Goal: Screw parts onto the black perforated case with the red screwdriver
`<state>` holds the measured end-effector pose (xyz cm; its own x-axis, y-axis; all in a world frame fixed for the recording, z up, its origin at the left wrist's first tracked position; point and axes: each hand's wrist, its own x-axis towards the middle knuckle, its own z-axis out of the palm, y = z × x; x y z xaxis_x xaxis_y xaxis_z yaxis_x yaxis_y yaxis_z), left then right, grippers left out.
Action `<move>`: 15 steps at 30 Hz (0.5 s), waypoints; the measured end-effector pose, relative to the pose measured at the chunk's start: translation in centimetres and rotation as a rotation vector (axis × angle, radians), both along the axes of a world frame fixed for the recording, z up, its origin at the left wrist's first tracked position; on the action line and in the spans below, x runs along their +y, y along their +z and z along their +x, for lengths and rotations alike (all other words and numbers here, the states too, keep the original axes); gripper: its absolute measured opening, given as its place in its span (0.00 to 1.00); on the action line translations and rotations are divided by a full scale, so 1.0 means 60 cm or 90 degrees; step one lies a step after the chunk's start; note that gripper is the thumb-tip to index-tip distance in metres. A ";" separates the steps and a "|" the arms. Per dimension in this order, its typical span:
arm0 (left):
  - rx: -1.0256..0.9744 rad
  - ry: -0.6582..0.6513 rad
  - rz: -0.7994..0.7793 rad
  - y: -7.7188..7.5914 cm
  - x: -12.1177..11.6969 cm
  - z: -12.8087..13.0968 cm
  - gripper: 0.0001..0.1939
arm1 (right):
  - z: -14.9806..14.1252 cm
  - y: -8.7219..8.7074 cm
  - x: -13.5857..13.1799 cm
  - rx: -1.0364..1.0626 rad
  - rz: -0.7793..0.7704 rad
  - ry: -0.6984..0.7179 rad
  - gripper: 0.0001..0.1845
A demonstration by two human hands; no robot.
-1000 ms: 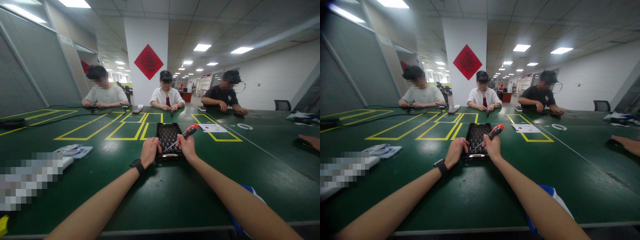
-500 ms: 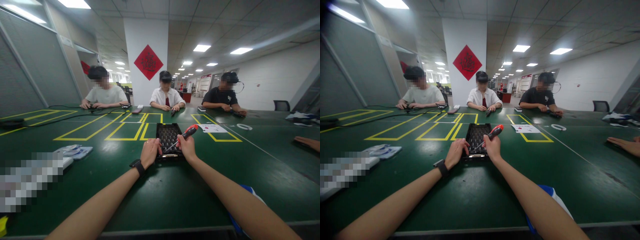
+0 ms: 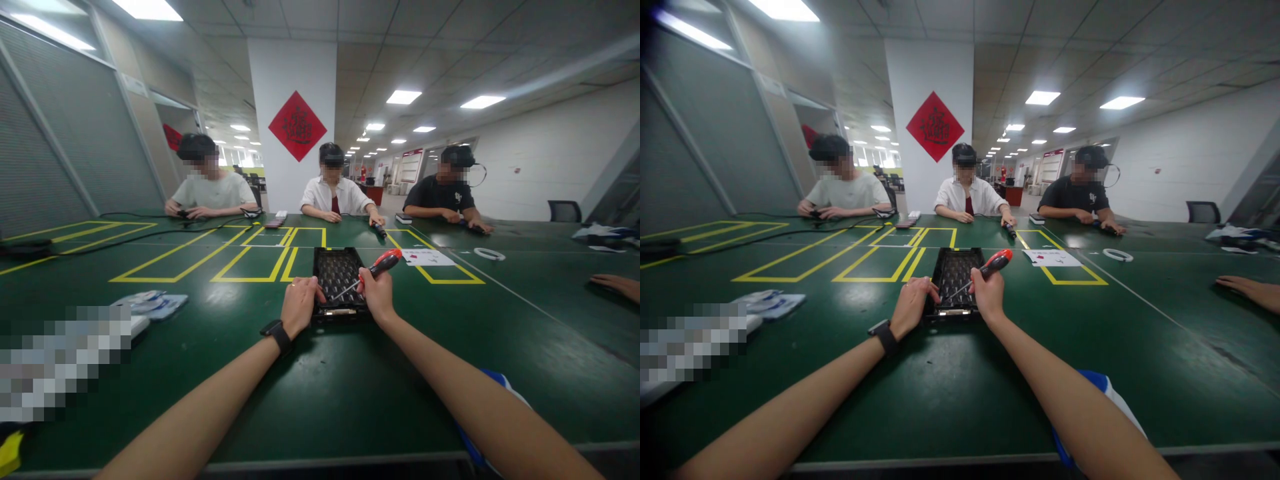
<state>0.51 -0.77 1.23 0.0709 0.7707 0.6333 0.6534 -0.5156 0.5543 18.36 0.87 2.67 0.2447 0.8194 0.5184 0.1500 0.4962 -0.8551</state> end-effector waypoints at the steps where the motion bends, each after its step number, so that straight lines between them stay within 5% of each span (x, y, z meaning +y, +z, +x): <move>1: 0.006 0.005 -0.003 -0.001 0.001 -0.001 0.33 | 0.001 0.001 0.000 0.001 0.006 -0.004 0.17; 15: 0.036 -0.025 -0.041 0.001 -0.002 0.001 0.33 | -0.018 0.031 0.032 -0.021 0.010 -0.019 0.12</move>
